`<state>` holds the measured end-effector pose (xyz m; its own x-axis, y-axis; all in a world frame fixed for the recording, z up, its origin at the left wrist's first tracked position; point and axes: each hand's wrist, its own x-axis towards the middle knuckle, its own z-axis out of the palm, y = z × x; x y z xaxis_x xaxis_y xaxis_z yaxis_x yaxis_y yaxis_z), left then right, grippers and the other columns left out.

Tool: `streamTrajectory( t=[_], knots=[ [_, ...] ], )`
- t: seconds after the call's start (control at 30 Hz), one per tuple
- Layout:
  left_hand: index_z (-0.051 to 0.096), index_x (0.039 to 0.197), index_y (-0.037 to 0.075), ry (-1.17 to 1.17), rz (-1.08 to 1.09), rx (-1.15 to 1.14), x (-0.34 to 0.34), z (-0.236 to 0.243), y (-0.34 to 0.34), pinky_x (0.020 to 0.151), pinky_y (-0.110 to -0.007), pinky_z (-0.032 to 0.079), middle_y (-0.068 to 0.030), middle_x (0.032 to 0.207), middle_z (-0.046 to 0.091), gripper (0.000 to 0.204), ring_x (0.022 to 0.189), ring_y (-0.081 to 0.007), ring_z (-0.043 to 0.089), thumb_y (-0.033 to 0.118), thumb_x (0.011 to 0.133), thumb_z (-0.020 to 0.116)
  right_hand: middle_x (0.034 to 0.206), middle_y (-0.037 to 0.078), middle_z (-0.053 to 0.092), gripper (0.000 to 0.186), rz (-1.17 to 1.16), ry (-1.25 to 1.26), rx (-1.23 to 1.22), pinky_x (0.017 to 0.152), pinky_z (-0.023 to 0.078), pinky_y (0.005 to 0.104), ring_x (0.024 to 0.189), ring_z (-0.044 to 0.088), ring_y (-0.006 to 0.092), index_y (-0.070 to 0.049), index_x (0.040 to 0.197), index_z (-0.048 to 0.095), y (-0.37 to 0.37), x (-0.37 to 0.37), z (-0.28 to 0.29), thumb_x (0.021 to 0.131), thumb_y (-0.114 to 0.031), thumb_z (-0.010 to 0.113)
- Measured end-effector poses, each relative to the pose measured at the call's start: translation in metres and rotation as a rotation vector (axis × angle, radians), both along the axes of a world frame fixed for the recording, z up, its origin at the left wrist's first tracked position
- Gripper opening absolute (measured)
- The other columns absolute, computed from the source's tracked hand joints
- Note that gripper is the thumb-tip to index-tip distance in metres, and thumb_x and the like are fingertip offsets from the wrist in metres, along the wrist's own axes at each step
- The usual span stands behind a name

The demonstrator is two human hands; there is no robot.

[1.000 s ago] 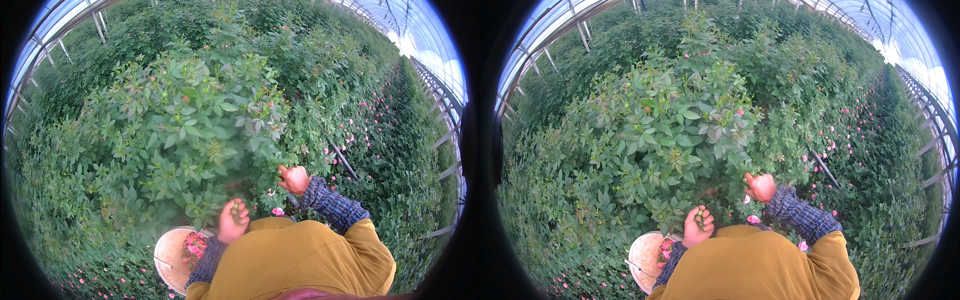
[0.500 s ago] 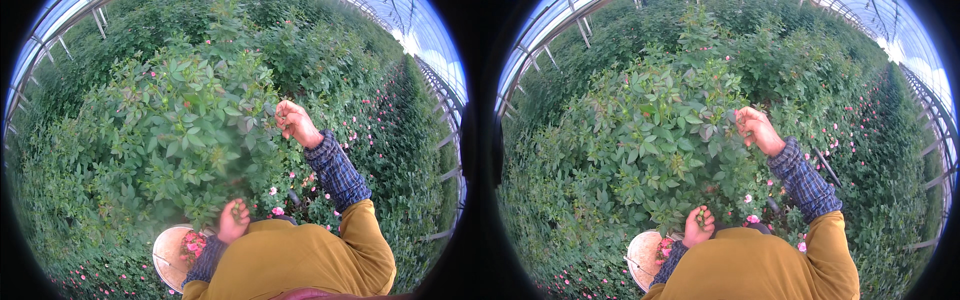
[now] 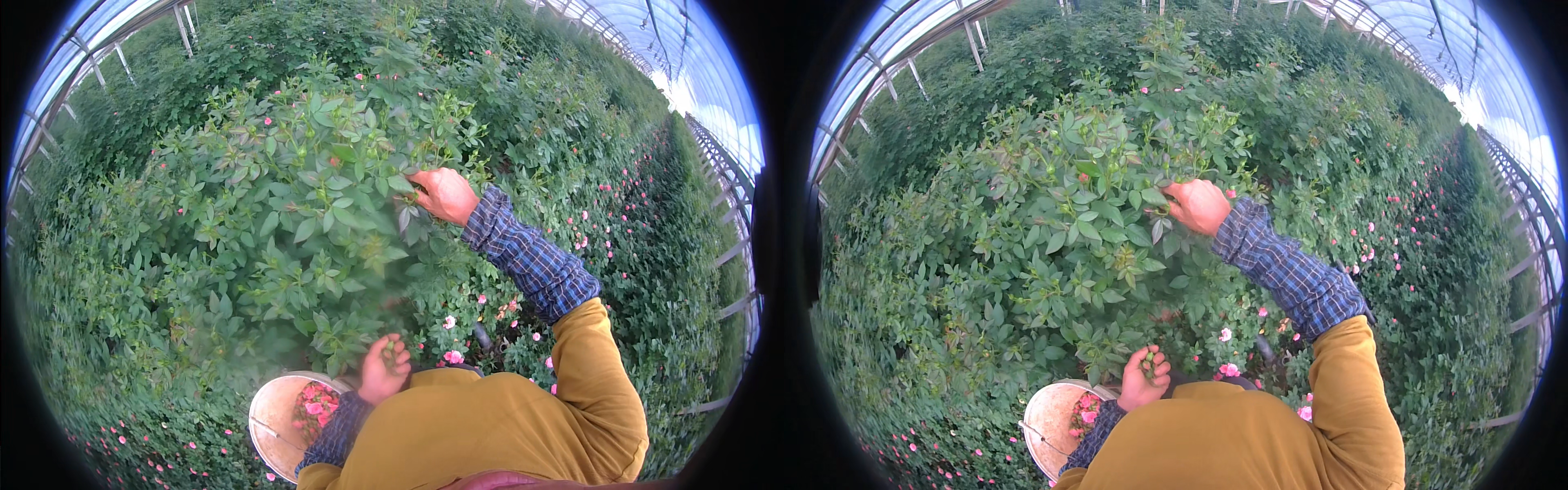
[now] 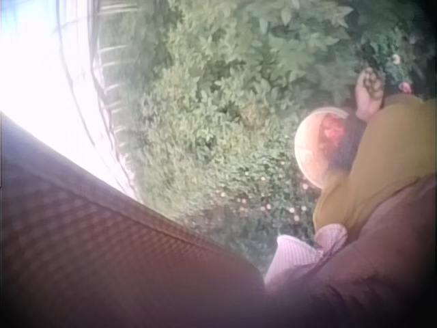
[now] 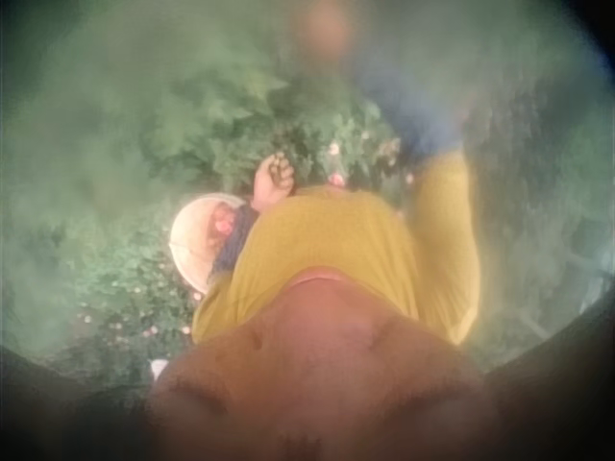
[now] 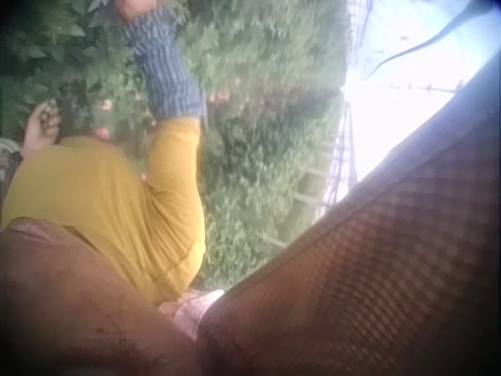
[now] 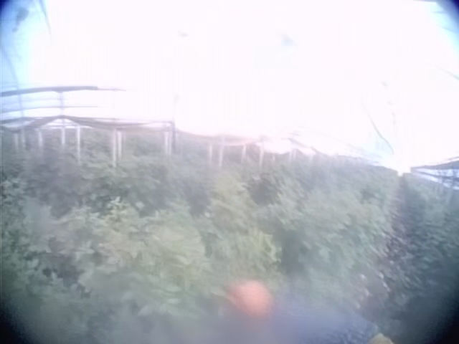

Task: The person picks pink rose blossoms from rose bushes in a greenhouse and places them into a white bucket held in the left hand. The person repeatedly reaches into the foliage, plucks individual blossoms, and drops them into the bucket.

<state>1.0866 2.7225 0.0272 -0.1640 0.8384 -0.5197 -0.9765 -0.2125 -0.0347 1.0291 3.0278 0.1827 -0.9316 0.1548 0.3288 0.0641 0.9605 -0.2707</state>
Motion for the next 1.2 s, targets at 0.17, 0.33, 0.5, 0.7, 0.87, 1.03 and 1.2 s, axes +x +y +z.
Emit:
streamTrajectory(
  t=[0.17,0.33,0.5,0.7,0.87,1.03,1.2],
  knots=[
    [0.053,0.100,0.010,-0.013,0.019,-0.001,-0.004,-0.006,-0.008,0.049,-0.025,0.033,-0.0016,0.079,0.048,0.017,0.065,-0.0151,0.044,0.021,0.087,0.054,0.065,0.018,0.061,0.020,-0.120,-0.014,-0.105,0.054,0.047,0.0422,0.059,0.061,0.0330,0.000,0.098,0.058,0.001,0.010,-0.006,0.085,-0.016,0.055],
    [0.053,0.100,0.010,0.002,0.032,0.001,-0.007,-0.005,-0.009,0.048,-0.023,0.032,-0.0013,0.079,0.047,0.017,0.065,-0.0148,0.042,0.020,0.086,0.054,0.068,0.007,0.060,0.018,-0.156,-0.331,-1.145,0.037,0.031,0.0214,0.042,0.041,0.0060,-0.003,0.090,0.054,-0.011,0.036,0.005,0.095,-0.018,0.046],
    [0.053,0.097,0.011,0.010,0.022,0.013,-0.009,-0.006,-0.008,0.047,-0.024,0.031,-0.0005,0.076,0.046,0.015,0.063,-0.0142,0.041,0.021,0.086,0.055,0.079,0.013,0.062,0.024,-0.169,-0.419,-1.597,0.032,0.022,0.0191,0.040,0.034,0.0043,-0.007,0.092,0.049,-0.023,0.059,0.042,0.098,-0.029,0.040],
    [0.054,0.095,0.012,0.025,-0.027,-0.037,-0.006,-0.009,0.001,0.045,-0.025,0.031,-0.0003,0.074,0.047,0.013,0.061,-0.0150,0.042,0.022,0.086,0.054,0.065,0.003,0.052,0.040,0.171,-0.261,-1.484,0.035,0.019,0.0200,0.042,0.029,0.0051,-0.003,0.072,0.053,-0.056,0.042,0.073,0.096,-0.035,0.047],
    [0.054,0.095,0.011,0.031,-0.037,-0.054,-0.004,-0.007,0.001,0.046,-0.025,0.031,-0.0007,0.074,0.047,0.014,0.061,-0.0145,0.042,0.022,0.087,0.054,0.053,0.012,0.052,0.043,0.235,0.214,-0.386,0.049,0.039,0.0407,0.047,0.050,0.0305,0.001,0.064,0.055,-0.075,-0.022,0.056,0.093,-0.030,0.050],
    [0.053,0.095,0.011,0.018,-0.027,-0.004,-0.003,-0.009,0.003,0.047,-0.024,0.032,-0.0003,0.075,0.046,0.014,0.062,-0.0142,0.041,0.023,0.087,0.053,0.066,0.023,0.056,0.023,0.105,0.224,-0.320,0.061,0.042,0.0481,0.066,0.055,0.0425,-0.002,0.096,0.059,-0.075,-0.059,0.050,0.090,-0.022,0.050],
    [0.053,0.096,0.011,0.010,-0.031,0.017,-0.004,-0.014,0.006,0.047,-0.025,0.032,0.0001,0.074,0.046,0.015,0.062,-0.0141,0.041,0.023,0.087,0.053,0.087,0.021,0.062,0.031,0.145,0.145,-0.402,0.070,0.047,0.0443,0.080,0.060,0.0389,-0.006,0.117,0.052,-0.079,-0.089,0.057,0.087,-0.012,0.048]
  ],
)
